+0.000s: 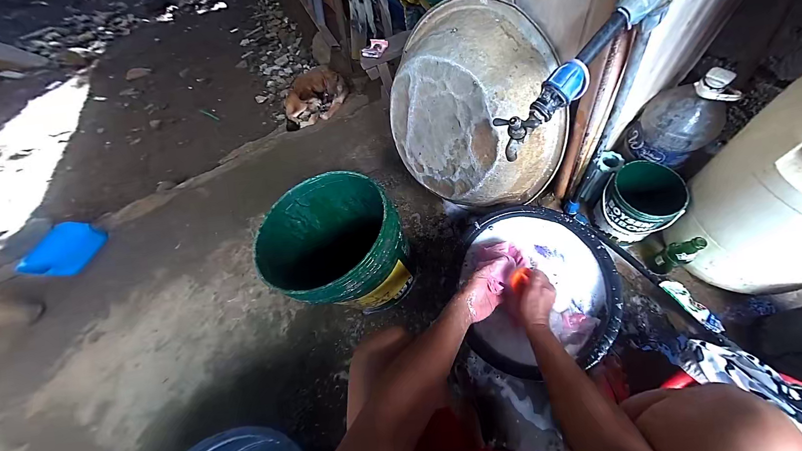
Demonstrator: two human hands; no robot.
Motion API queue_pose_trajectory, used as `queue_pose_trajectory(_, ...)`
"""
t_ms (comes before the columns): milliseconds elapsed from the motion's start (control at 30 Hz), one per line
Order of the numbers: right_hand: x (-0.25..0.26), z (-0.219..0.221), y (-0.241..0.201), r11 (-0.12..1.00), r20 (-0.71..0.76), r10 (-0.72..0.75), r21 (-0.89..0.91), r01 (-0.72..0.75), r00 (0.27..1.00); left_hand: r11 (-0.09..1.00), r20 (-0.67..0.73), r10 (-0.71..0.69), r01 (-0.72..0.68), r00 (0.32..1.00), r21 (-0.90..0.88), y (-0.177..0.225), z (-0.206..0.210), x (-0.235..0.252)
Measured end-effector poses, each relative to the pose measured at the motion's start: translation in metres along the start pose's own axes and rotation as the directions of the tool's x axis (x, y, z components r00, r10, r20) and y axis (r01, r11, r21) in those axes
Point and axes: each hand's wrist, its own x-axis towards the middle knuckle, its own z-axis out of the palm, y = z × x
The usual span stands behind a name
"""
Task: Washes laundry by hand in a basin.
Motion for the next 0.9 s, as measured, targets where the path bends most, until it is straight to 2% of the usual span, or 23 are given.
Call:
queue_pose_trajectory(33, -0.01, 0.004, -0.024, 0.981, 0.013, -0.161, 0.113, 0.159, 0.987, 0.999, -0.008, 0.017, -0.016, 1.0, 0.048, -0.003, 0.005, -0.004)
queue_pose_trajectory(67, -0.019, 0.006, -0.044, 0.926, 0.006, -0.343, 0.171, 0.337, 0.939, 0.993, -0.042, 0.049, -0.044, 0.998, 0.11, -0.002, 0.014, -0.016)
queue_pose_trajectory(100, -0.024, 0.007, -0.057, 0.856, -0.017, -0.496, 0.159, 0.492, 0.868, 0.988, -0.083, 0.065, -0.052, 0.994, 0.146, 0.004, 0.026, -0.038)
queue_pose_trajectory(133, -0.023, 0.004, -0.062, 0.814, -0.023, -0.576, 0.083, 0.576, 0.817, 0.985, -0.135, 0.065, -0.042, 0.989, 0.167, 0.009, 0.038, -0.052)
queue_pose_trajectory(167, -0.017, -0.006, -0.062, 0.833, 0.017, -0.553, -0.028, 0.553, 0.833, 0.99, -0.148, 0.038, -0.017, 0.988, 0.14, 0.014, 0.05, -0.061)
queue_pose_trajectory(233, 0.011, -0.027, -0.047, 0.905, 0.035, -0.369, -0.212, 0.368, 0.929, 0.997, 0.01, 0.058, -0.059, 0.998, 0.048, 0.01, 0.047, -0.041)
queue_pose_trajectory(267, 0.022, -0.035, -0.041, 0.925, 0.018, -0.286, -0.257, 0.281, 0.958, 0.996, 0.129, 0.091, -0.09, 0.987, -0.013, 0.009, 0.04, -0.031)
queue_pose_trajectory(300, 0.025, -0.039, -0.04, 0.933, 0.003, -0.243, -0.273, 0.234, 0.97, 0.993, 0.19, 0.106, -0.096, 0.976, -0.062, 0.008, 0.037, -0.024)
queue_pose_trajectory(333, 0.019, -0.038, -0.047, 0.932, 0.009, -0.258, -0.262, 0.251, 0.966, 0.992, 0.205, 0.1, -0.08, 0.974, -0.102, 0.007, 0.035, -0.021)
queue_pose_trajectory(367, 0.005, -0.032, -0.055, 0.914, 0.018, -0.341, -0.227, 0.336, 0.94, 0.992, 0.176, 0.071, -0.051, 0.982, -0.116, 0.006, 0.034, -0.022)
queue_pose_trajectory(433, -0.021, -0.013, -0.068, 0.798, -0.016, -0.595, -0.135, 0.588, 0.804, 0.995, 0.11, 0.045, -0.034, 0.993, -0.095, 0.002, 0.029, -0.03)
queue_pose_trajectory(467, -0.023, -0.006, -0.07, 0.74, -0.058, -0.672, -0.102, 0.665, 0.738, 0.997, 0.084, 0.052, -0.046, 0.995, -0.069, 0.002, 0.029, -0.038)
queue_pose_trajectory(500, -0.02, -0.006, -0.067, 0.731, -0.074, -0.682, -0.111, 0.674, 0.728, 0.997, 0.074, 0.04, -0.035, 0.996, -0.063, 0.003, 0.031, -0.042)
queue_pose_trajectory(567, 0.004, -0.023, -0.051, 0.802, -0.033, -0.573, -0.231, 0.551, 0.819, 0.999, 0.136, 0.05, -0.047, 0.989, -0.025, 0.004, 0.034, -0.031)
queue_pose_trajectory(600, 0.017, -0.037, -0.044, 0.83, 0.023, -0.485, -0.302, 0.468, 0.874, 0.995, 0.206, 0.095, -0.099, 0.974, 0.01, 0.008, 0.033, -0.028)
queue_pose_trajectory(633, 0.028, -0.051, -0.04, 0.844, 0.112, -0.388, -0.356, 0.402, 0.915, 0.987, 0.266, 0.133, -0.152, 0.955, 0.054, 0.016, 0.031, -0.025)
queue_pose_trajectory(667, 0.034, -0.062, -0.044, 0.836, 0.245, -0.289, -0.406, 0.369, 0.925, 0.974, 0.292, 0.155, -0.195, 0.944, 0.114, 0.024, 0.029, -0.024)
queue_pose_trajectory(733, 0.031, -0.067, -0.07, 0.76, 0.525, -0.092, -0.512, 0.4, 0.846, 0.939, 0.317, 0.157, -0.241, 0.935, 0.244, 0.032, 0.025, -0.021)
queue_pose_trajectory(767, 0.025, -0.061, -0.086, 0.69, 0.59, -0.021, -0.575, 0.439, 0.807, 0.928, 0.32, 0.157, -0.25, 0.934, 0.275, 0.034, 0.023, -0.022)
queue_pose_trajectory(800, 0.021, -0.055, -0.098, 0.632, 0.613, 0.01, -0.616, 0.47, 0.79, 0.923, 0.317, 0.174, -0.266, 0.932, 0.277, 0.035, 0.022, -0.024)
queue_pose_trajectory(900, 0.023, -0.051, -0.13, 0.502, 0.601, 0.038, -0.702, 0.505, 0.798, 0.904, 0.349, 0.278, -0.366, 0.895, 0.219, 0.035, 0.02, -0.032)
